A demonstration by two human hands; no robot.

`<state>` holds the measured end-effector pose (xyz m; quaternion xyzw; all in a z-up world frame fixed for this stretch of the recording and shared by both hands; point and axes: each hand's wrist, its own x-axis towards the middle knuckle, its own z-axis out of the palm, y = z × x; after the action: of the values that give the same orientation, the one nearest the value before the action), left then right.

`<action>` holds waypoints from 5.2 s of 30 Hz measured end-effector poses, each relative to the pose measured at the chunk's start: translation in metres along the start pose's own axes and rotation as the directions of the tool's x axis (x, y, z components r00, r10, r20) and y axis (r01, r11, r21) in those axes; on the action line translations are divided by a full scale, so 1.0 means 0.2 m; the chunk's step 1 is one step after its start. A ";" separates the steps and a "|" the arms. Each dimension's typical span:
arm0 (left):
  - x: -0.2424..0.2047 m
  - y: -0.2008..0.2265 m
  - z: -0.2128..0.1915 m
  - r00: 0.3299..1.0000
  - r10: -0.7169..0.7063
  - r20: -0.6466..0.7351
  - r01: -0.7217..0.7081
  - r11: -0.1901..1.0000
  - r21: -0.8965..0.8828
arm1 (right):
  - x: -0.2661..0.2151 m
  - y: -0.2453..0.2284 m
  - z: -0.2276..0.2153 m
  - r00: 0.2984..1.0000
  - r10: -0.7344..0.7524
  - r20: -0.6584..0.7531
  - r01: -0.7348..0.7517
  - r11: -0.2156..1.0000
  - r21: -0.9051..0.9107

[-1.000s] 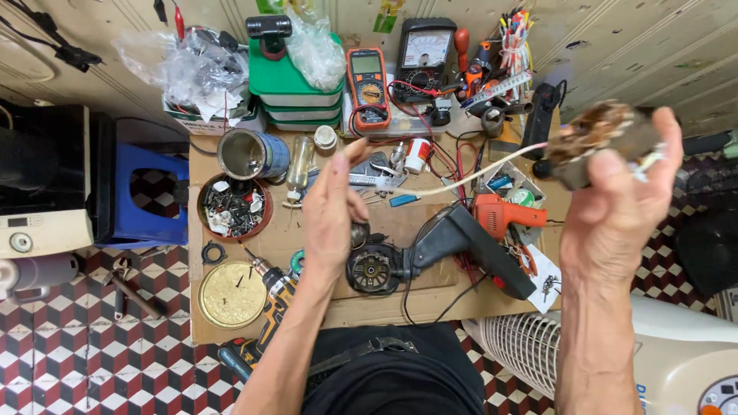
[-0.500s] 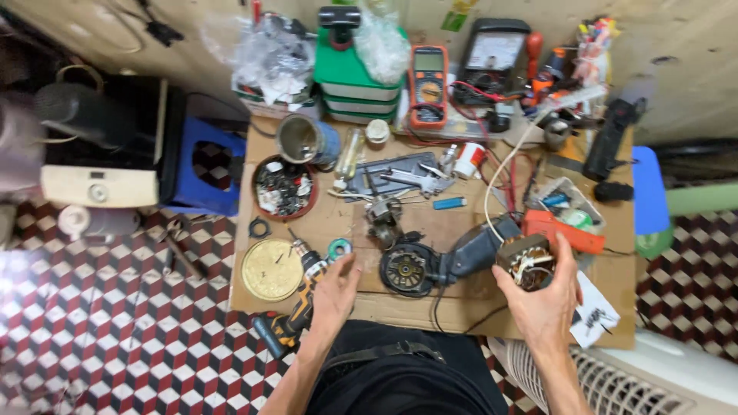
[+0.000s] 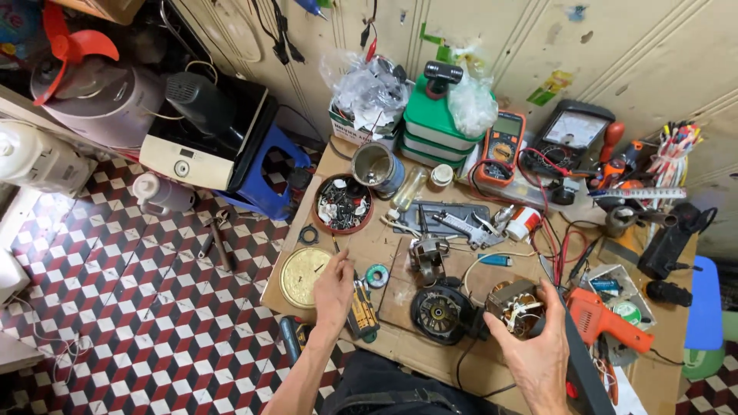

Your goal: The person works at a cluttered workbench taking apart a small electric motor, handling the copper-wound armature, stator housing and fan blade, separating components and repositioning parts and wires on the bench while sorting through small hardware in a parts tray.

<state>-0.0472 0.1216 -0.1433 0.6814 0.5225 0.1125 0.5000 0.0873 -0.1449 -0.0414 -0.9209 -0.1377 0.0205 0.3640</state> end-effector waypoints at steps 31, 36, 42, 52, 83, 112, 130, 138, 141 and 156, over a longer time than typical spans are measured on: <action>-0.10 0.53 0.52 0.242 0.878 0.413 -0.942 0.314 -0.117 | -0.25 0.23 -0.33 0.837 0.442 -0.321 -0.443 0.893 0.076; -0.10 0.42 0.68 0.206 0.683 0.701 -0.939 0.339 -0.054 | -0.32 0.21 -0.32 0.845 0.409 -0.344 -0.380 0.912 0.151; -0.04 0.17 0.73 0.114 0.684 0.720 -0.959 0.264 -0.099 | -0.36 0.16 -0.33 0.813 0.496 -0.303 -0.473 0.868 0.153; -0.13 0.42 0.59 0.469 0.614 0.635 -0.829 0.555 0.075 | -0.28 0.29 -0.26 0.854 0.480 -0.200 -0.460 0.877 0.141; -0.27 0.39 -0.02 0.779 0.622 0.073 -0.626 0.779 0.034 | 0.00 0.40 0.09 0.992 0.060 0.110 -0.031 0.968 -0.248; 0.37 -0.43 -0.49 0.900 0.284 0.330 -0.429 0.713 0.555 | -0.13 0.30 0.04 0.982 0.186 0.022 -0.176 0.957 -0.229; 0.36 -0.16 -0.30 0.888 -0.255 0.383 -0.400 -0.015 0.917 | -0.02 0.01 0.33 0.916 -0.163 0.367 0.263 0.934 -0.241; 0.38 -0.26 -0.20 0.884 -0.154 0.442 -0.454 -0.054 0.889 | -0.02 -0.02 0.36 0.890 -0.174 0.422 0.278 0.940 -0.198; 0.32 -0.14 -0.26 0.897 -0.151 0.416 -0.428 -0.056 0.902 | -0.02 0.03 0.35 0.895 -0.168 0.412 0.274 0.938 -0.213; 0.29 0.21 -0.41 0.881 -0.264 0.394 -0.404 0.016 0.915 | -0.11 0.10 0.17 0.955 -0.047 0.294 0.105 0.977 -0.186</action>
<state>-0.0522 0.2179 -0.0919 0.8615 0.2747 -0.4265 -0.0219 0.0654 -0.1418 -0.0806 -0.9340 -0.2262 0.1263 0.2462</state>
